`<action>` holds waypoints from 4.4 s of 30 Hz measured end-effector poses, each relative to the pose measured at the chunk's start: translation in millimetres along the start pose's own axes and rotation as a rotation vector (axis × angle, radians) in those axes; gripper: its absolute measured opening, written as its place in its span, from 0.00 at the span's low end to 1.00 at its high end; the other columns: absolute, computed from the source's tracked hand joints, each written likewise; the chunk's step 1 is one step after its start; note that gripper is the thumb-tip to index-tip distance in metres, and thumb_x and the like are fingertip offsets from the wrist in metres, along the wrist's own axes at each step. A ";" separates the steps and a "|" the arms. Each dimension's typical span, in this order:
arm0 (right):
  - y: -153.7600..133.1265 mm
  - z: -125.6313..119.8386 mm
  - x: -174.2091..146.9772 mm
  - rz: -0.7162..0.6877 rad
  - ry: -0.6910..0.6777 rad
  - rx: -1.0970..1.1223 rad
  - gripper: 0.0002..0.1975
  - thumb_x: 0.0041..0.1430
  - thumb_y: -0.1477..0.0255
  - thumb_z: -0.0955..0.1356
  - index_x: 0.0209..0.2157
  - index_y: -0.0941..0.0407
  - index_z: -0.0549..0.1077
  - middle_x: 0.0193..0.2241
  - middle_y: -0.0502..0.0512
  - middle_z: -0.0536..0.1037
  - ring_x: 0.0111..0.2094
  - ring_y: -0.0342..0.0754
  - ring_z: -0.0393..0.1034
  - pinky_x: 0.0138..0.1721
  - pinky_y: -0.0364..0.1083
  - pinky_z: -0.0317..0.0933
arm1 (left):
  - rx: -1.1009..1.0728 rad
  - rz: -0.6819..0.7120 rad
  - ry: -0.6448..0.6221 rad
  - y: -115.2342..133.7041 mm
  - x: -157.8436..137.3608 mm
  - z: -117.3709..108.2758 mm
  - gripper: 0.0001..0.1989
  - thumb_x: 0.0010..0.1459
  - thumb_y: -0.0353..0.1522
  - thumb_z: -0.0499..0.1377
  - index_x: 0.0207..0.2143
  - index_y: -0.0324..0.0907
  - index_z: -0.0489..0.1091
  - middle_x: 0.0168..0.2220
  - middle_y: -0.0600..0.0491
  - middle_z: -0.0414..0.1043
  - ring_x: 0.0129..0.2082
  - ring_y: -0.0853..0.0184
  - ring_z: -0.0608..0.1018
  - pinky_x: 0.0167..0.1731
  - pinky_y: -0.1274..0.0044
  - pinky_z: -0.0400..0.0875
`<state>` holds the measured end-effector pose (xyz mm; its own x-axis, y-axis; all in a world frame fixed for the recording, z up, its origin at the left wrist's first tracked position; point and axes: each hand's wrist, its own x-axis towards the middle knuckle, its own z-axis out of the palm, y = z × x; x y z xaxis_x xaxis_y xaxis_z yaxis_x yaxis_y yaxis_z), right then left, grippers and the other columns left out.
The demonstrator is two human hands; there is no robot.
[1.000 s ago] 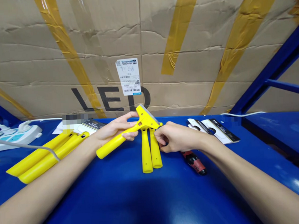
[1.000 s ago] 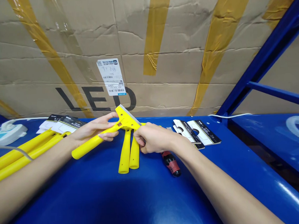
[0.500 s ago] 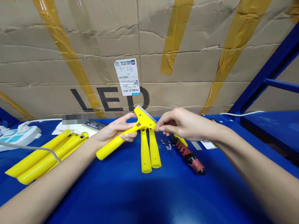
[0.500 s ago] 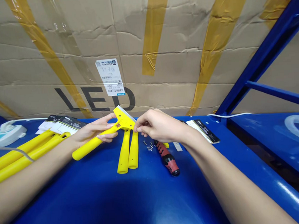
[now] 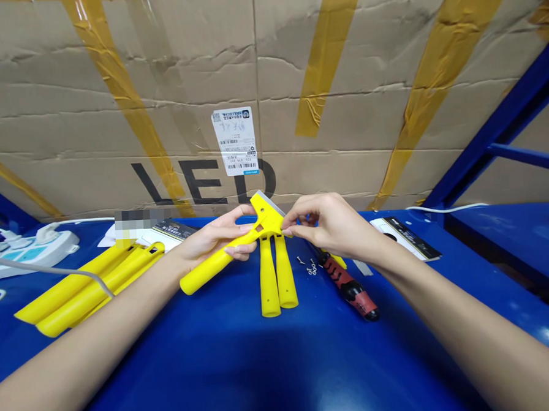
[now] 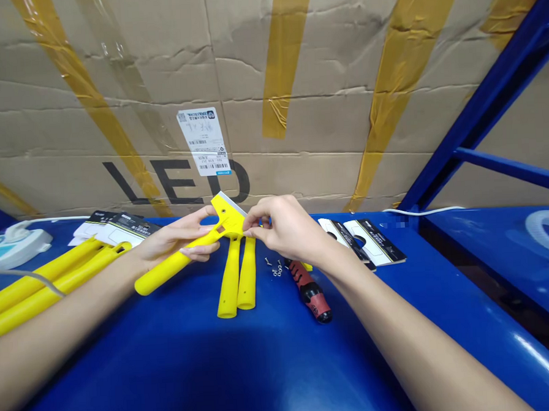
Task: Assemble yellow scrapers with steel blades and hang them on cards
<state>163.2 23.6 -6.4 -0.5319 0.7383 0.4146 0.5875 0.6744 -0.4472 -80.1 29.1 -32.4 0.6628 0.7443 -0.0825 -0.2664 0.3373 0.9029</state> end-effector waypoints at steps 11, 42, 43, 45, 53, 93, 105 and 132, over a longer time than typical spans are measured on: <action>4.7 1.6 0.9 0.185 -0.034 0.197 0.05 0.54 0.71 0.73 0.30 0.58 0.80 0.26 0.52 0.79 0.29 0.44 0.68 0.33 0.45 0.59 | 0.050 0.013 -0.013 -1.3 0.7 5.0 0.14 0.61 0.24 0.58 0.48 0.43 0.64 0.30 0.53 0.67 0.19 0.77 0.63 0.20 0.83 0.56; 23.7 0.1 -5.7 0.254 -0.445 -0.049 0.04 0.49 0.78 0.70 0.29 0.56 0.74 0.26 0.50 0.81 0.26 0.44 0.73 0.30 0.43 0.61 | -0.073 0.024 0.187 -0.6 8.2 -4.2 0.14 0.61 0.20 0.56 0.47 0.42 0.64 0.31 0.50 0.72 0.19 0.76 0.70 0.19 0.83 0.61; 19.7 3.3 -5.6 0.261 -0.453 -0.078 0.04 0.48 0.77 0.70 0.29 0.56 0.74 0.26 0.50 0.81 0.26 0.45 0.73 0.29 0.43 0.61 | -0.070 0.025 0.194 -0.5 8.4 -5.0 0.14 0.61 0.20 0.56 0.47 0.42 0.63 0.32 0.50 0.72 0.19 0.75 0.70 0.19 0.83 0.62; 12.8 9.0 -5.0 0.277 -0.456 -0.142 0.04 0.47 0.77 0.70 0.28 0.55 0.74 0.26 0.51 0.80 0.26 0.45 0.72 0.28 0.44 0.60 | -0.067 0.028 0.201 -0.6 8.8 -6.2 0.14 0.60 0.19 0.56 0.46 0.42 0.63 0.32 0.50 0.73 0.19 0.74 0.71 0.19 0.83 0.62; 8.1 18.8 -3.5 0.326 -0.444 -0.176 0.10 0.43 0.80 0.70 0.31 0.57 0.78 0.29 0.55 0.81 0.27 0.47 0.73 0.27 0.44 0.60 | -0.057 0.016 0.167 -1.0 7.8 -3.9 0.14 0.60 0.20 0.56 0.47 0.42 0.64 0.35 0.49 0.72 0.20 0.76 0.70 0.19 0.83 0.63; 1.0 2.7 1.2 0.087 0.085 0.307 0.04 0.57 0.71 0.72 0.32 0.57 0.78 0.30 0.52 0.79 0.30 0.44 0.67 0.33 0.47 0.60 | -0.022 -0.070 -0.090 -9.0 4.5 23.6 0.09 0.63 0.24 0.58 0.44 0.42 0.64 0.27 0.55 0.67 0.21 0.76 0.69 0.22 0.83 0.56; 13.8 5.9 1.7 0.152 0.112 0.524 0.20 0.48 0.62 0.78 0.37 0.57 0.71 0.30 0.49 0.71 0.30 0.43 0.64 0.33 0.45 0.60 | 0.044 -0.058 -0.054 -8.2 3.1 24.0 0.12 0.63 0.25 0.59 0.47 0.43 0.62 0.30 0.54 0.68 0.22 0.76 0.69 0.22 0.82 0.55; 11.9 1.3 -0.1 0.338 0.046 0.505 0.25 0.49 0.56 0.77 0.43 0.56 0.73 0.26 0.47 0.72 0.26 0.43 0.64 0.27 0.44 0.56 | 0.007 -0.063 -0.037 -11.7 6.3 25.6 0.14 0.60 0.27 0.62 0.47 0.43 0.64 0.29 0.54 0.67 0.23 0.74 0.70 0.22 0.83 0.55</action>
<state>169.4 31.5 -12.8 -0.3324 0.9188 0.2129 0.3515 0.3301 -0.8761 -54.9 15.1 -32.7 0.7037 0.6996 -0.1240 -0.2181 0.3788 0.8994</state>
